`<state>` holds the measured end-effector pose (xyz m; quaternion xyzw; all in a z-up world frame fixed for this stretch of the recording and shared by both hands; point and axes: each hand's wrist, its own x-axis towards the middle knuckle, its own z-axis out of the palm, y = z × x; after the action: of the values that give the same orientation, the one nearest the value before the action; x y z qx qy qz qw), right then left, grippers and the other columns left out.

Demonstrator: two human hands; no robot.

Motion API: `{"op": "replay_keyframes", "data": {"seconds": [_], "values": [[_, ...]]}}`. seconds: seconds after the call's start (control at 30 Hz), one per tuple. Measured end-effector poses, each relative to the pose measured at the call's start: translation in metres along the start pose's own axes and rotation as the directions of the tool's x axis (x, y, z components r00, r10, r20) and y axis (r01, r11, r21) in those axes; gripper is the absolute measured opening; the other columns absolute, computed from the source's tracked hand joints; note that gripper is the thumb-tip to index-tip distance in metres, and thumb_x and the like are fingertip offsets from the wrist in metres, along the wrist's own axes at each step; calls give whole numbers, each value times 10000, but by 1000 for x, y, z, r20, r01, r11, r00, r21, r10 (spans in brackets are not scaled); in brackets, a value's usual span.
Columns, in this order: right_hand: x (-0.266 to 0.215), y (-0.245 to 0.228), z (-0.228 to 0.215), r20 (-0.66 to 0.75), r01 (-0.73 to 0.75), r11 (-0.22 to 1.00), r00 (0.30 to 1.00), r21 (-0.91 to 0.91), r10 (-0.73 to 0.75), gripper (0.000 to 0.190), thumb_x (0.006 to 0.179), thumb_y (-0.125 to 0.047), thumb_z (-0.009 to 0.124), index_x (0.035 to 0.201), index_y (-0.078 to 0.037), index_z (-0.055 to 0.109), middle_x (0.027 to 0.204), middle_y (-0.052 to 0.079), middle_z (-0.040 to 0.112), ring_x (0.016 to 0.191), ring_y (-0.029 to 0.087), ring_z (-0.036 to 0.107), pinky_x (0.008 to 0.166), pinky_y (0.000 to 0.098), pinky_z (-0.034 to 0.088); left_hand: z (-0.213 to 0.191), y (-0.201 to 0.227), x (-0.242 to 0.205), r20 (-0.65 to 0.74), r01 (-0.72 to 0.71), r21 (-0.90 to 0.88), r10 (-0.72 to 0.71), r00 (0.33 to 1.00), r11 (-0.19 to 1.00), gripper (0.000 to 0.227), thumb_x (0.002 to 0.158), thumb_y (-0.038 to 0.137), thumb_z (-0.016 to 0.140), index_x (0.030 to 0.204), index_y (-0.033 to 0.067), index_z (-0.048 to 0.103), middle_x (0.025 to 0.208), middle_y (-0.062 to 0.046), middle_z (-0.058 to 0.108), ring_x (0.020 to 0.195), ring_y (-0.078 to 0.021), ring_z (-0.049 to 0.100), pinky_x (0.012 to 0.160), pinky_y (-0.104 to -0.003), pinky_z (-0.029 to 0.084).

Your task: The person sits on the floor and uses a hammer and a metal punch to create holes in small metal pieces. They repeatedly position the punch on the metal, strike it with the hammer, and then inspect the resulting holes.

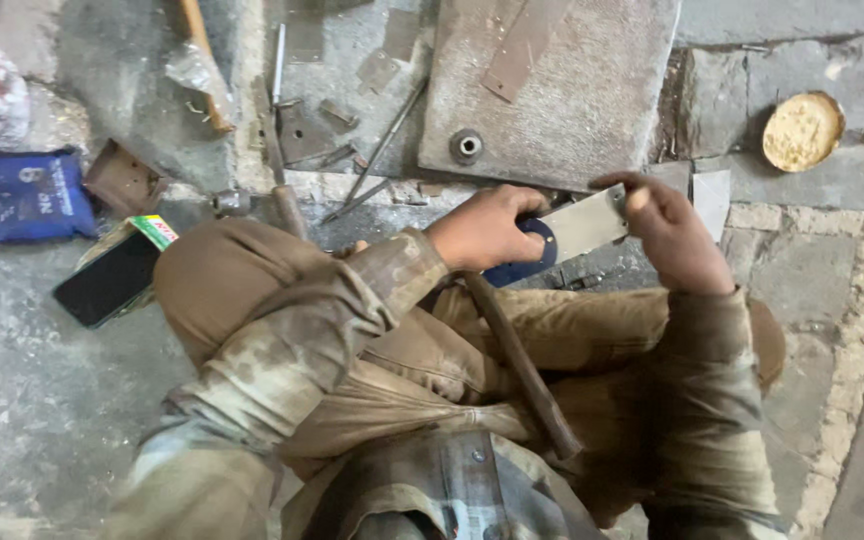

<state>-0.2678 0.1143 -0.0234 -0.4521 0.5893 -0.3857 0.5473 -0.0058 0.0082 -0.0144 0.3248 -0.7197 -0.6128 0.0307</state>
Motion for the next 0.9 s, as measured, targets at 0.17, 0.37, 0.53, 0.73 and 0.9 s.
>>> {"op": "replay_keyframes", "data": {"seconds": [0.17,0.37,0.53,0.73,0.9], "values": [[3,12,8,-222,-147,985,961,95,165,254,1095,-262,578,1212,-51,656,917,17,615,774,117,581,664,296,526,5,-15,19,-25,-127,-174,125,992,976,667,764,304,771,1340,66,533,1155,-154,713,1023,-221,702,884,-348,569],[63,89,-32,-424,-145,988,892,58,155,315,1149,-309,630,1273,-22,670,1039,6,689,886,110,626,726,283,508,22,-56,45,-168,-300,-138,276,946,944,717,792,307,800,1384,92,456,1142,-162,648,1018,-247,658,914,-376,557],[87,152,-31,-476,-206,912,879,-354,14,397,1158,-318,685,1318,44,702,1020,119,709,921,222,632,834,405,511,30,-68,64,-162,-150,-80,136,977,985,613,741,364,832,1210,63,579,1080,-168,727,988,-265,722,879,-379,563],[39,90,22,-246,-183,912,965,-367,95,432,1176,-315,453,1460,0,538,1204,225,684,1068,263,668,907,405,542,28,-79,65,-326,-174,80,191,926,982,566,779,381,834,1187,39,643,1117,-162,725,1042,-308,706,919,-410,547],[-2,32,86,-108,-98,992,990,-85,88,365,1093,-288,521,1309,-17,636,1043,188,715,878,225,663,777,364,561,-7,-62,72,-94,19,-104,-29,995,994,356,881,279,730,1171,73,726,1054,-109,773,916,-225,743,781,-366,607]]}}
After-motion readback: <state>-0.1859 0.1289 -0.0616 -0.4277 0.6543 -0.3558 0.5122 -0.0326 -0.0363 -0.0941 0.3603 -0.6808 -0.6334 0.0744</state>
